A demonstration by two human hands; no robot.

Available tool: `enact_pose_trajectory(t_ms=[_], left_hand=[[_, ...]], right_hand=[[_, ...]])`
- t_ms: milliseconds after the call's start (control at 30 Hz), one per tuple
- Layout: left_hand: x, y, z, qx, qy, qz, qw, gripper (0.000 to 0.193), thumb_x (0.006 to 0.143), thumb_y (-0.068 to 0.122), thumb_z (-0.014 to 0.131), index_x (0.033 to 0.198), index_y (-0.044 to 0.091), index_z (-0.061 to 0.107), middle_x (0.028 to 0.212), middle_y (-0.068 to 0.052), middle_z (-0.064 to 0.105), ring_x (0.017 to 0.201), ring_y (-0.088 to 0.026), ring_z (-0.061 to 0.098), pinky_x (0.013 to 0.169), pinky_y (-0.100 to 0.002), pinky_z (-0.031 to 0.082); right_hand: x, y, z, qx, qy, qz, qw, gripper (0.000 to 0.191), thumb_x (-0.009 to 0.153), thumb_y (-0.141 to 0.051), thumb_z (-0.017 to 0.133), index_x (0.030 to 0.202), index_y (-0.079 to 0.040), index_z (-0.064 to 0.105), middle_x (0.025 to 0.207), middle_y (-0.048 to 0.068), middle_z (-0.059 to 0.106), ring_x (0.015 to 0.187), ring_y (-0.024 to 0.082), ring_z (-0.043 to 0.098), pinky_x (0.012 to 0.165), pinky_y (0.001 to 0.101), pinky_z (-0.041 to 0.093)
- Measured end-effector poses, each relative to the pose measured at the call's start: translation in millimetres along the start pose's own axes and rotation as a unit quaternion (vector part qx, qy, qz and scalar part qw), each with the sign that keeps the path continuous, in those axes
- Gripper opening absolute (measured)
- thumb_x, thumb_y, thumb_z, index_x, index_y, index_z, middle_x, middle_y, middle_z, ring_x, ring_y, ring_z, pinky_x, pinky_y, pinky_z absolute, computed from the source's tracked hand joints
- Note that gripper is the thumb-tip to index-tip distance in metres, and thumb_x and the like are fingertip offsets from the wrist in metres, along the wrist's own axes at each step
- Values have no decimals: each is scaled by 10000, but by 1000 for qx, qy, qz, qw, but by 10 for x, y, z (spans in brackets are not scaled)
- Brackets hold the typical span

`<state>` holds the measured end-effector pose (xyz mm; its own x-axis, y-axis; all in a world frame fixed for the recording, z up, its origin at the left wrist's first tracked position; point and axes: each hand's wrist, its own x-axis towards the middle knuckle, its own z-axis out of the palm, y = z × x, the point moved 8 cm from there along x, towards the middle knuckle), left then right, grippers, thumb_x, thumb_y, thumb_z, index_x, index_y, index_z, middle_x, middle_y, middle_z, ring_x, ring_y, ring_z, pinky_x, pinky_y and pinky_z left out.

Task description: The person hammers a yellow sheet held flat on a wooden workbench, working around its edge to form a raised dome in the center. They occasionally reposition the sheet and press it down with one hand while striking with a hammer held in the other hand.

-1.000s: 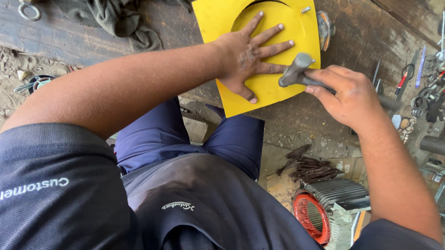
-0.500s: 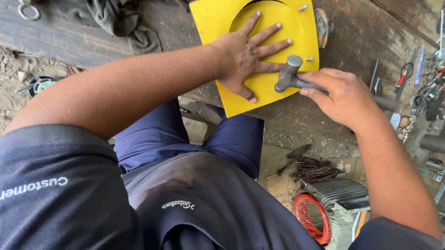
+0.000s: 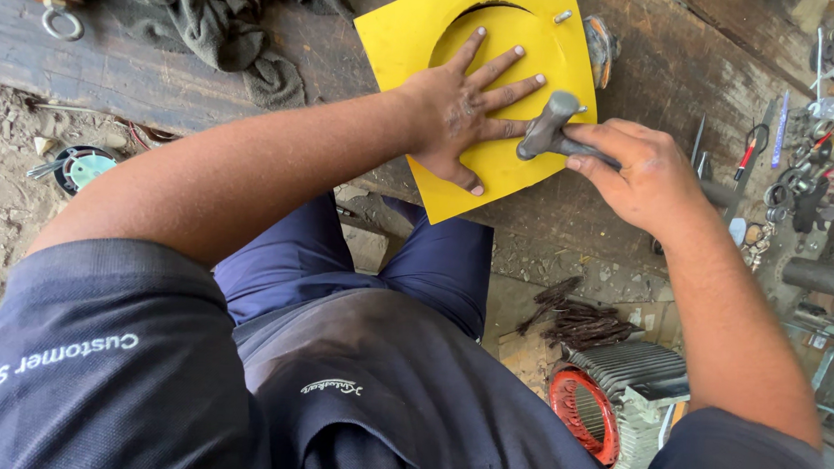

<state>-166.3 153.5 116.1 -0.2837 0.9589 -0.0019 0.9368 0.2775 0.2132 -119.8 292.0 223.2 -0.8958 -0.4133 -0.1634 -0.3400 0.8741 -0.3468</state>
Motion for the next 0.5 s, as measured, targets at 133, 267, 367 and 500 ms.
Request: enact_pose_trajectory(t_ms=[133,267,367,500], left_hand=[[-18,-3,-6,-9,6,9,1000,1061,747,896,502,1618,345,251,1712,-117,83,1548,-442,21,1149,-773,30],[-22,1,28,-6,-6,1,1000,1053,736,894,489,1610,361,238,1702,-105,73,1544,-432,6,1145,-768,21],[-18,-6,17,-4,-3,5,1000,1056,744,894,482,1617,353,234,1706,-107,74,1547,-433,7,1147,-767,19],[-24,-8,10,-5,-6,-5,1000,1059,744,898,478,1618,355,224,1706,-103,63,1549,-427,4,1154,-761,16]], right_hand=[[29,-13,-4,6,4,-4,1000,310,951,-208,746,1236,-87,730,1095,150,729,977,369,709,818,439,566],[33,-17,20,-11,-16,-1,1000,330,925,-214,758,1234,-100,742,1106,151,738,969,381,706,808,448,564],[30,-7,16,-5,-5,7,1000,322,949,-214,744,1253,-107,732,1091,150,731,978,371,709,818,439,565],[27,-30,67,11,-6,-5,1000,321,942,-220,756,1233,-89,729,1110,147,737,984,367,713,825,432,570]])
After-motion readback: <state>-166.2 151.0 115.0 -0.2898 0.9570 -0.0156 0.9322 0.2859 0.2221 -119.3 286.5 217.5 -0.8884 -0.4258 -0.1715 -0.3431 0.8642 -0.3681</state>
